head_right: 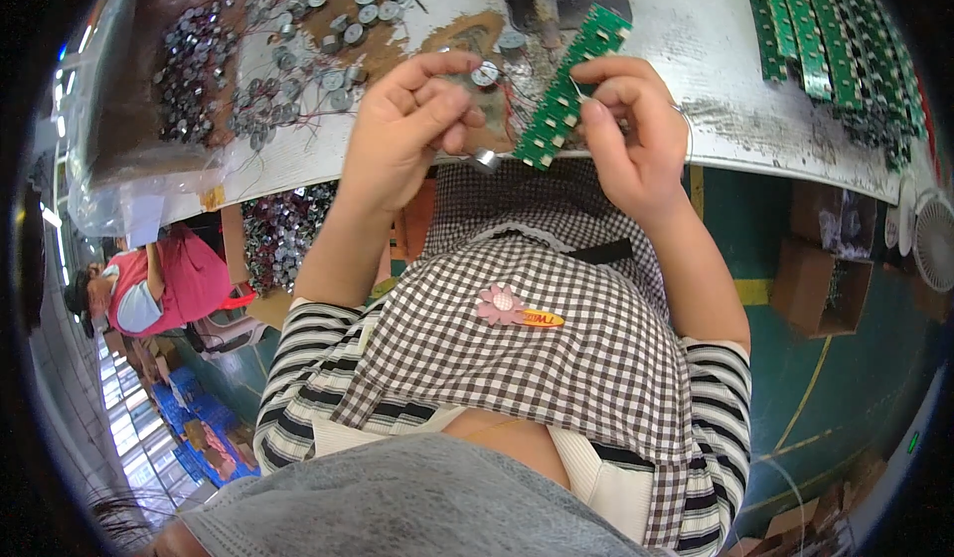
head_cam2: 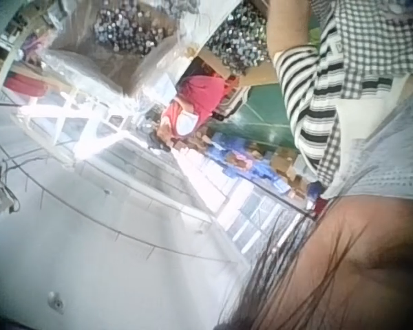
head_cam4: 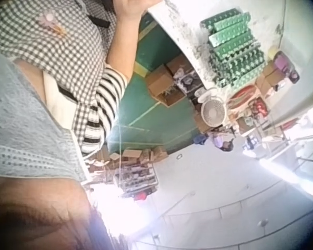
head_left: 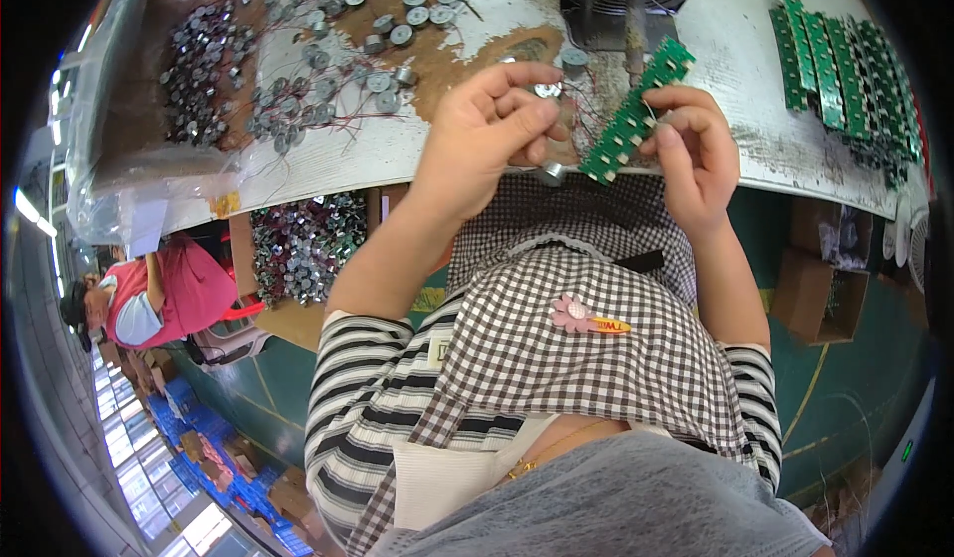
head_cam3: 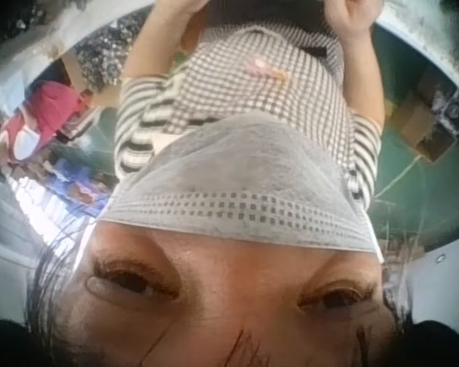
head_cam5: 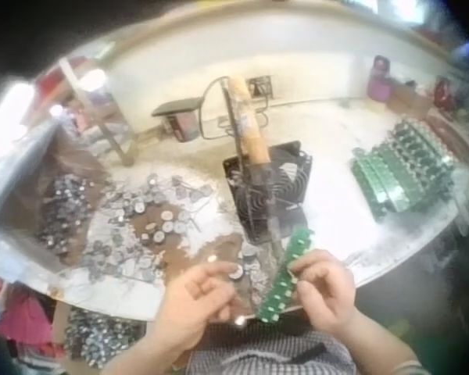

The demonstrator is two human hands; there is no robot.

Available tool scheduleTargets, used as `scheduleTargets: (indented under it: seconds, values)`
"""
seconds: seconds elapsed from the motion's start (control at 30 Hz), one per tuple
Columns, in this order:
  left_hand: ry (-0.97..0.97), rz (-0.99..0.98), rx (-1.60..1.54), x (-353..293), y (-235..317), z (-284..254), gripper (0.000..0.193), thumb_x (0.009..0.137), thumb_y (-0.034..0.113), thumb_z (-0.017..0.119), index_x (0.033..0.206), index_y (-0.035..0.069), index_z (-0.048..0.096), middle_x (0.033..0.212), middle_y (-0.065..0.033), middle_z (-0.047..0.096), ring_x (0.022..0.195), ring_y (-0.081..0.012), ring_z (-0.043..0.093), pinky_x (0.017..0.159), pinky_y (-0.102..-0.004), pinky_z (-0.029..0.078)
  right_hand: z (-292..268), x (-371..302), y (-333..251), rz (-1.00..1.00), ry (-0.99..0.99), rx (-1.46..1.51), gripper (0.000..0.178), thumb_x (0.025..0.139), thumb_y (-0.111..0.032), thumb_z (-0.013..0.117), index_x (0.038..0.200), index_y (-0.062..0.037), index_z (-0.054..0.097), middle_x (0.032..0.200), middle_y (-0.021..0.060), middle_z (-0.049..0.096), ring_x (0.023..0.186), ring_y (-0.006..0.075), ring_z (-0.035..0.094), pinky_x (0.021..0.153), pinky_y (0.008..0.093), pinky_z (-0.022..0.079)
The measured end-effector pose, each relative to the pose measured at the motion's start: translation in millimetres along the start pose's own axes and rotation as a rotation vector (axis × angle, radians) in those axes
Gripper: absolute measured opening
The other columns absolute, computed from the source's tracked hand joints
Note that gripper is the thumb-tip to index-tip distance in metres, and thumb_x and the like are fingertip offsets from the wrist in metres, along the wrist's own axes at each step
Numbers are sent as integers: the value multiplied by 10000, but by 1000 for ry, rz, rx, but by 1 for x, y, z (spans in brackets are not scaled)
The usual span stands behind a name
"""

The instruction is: The person picks up small round components with wires from the workbench and solders them onto a circuit board using a soldering iron.

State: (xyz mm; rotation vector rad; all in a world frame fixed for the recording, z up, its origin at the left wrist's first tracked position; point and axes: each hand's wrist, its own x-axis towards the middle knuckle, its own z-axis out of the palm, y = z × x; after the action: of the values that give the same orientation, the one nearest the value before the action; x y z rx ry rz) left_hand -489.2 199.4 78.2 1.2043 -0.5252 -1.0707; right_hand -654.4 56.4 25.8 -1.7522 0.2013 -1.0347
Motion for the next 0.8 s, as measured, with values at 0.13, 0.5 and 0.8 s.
scheduleTargets:
  seconds: [0.13,0.5,0.8]
  values:
    - [-1,105,152,11,-26,12,162,872,123,636,964,-8,614,749,-41,632,611,-53,542,565,-190,458,3,5,-7,-86,-15,-166,50,789,64,605,815,37,571,1030,170,599,642,107,578,566,203,475]
    - [38,468,518,26,-35,30,136,874,122,627,856,-9,595,715,2,576,588,-54,511,531,-202,430,-1,6,-10,-185,5,-229,80,746,56,641,792,35,579,1032,190,606,641,112,598,533,205,471]
    - [26,139,174,26,-30,38,137,879,104,604,870,-21,548,741,-23,585,619,-41,535,533,-179,428,-5,16,-8,-273,-42,-331,99,730,37,670,792,21,594,1017,199,617,673,152,619,569,222,477]
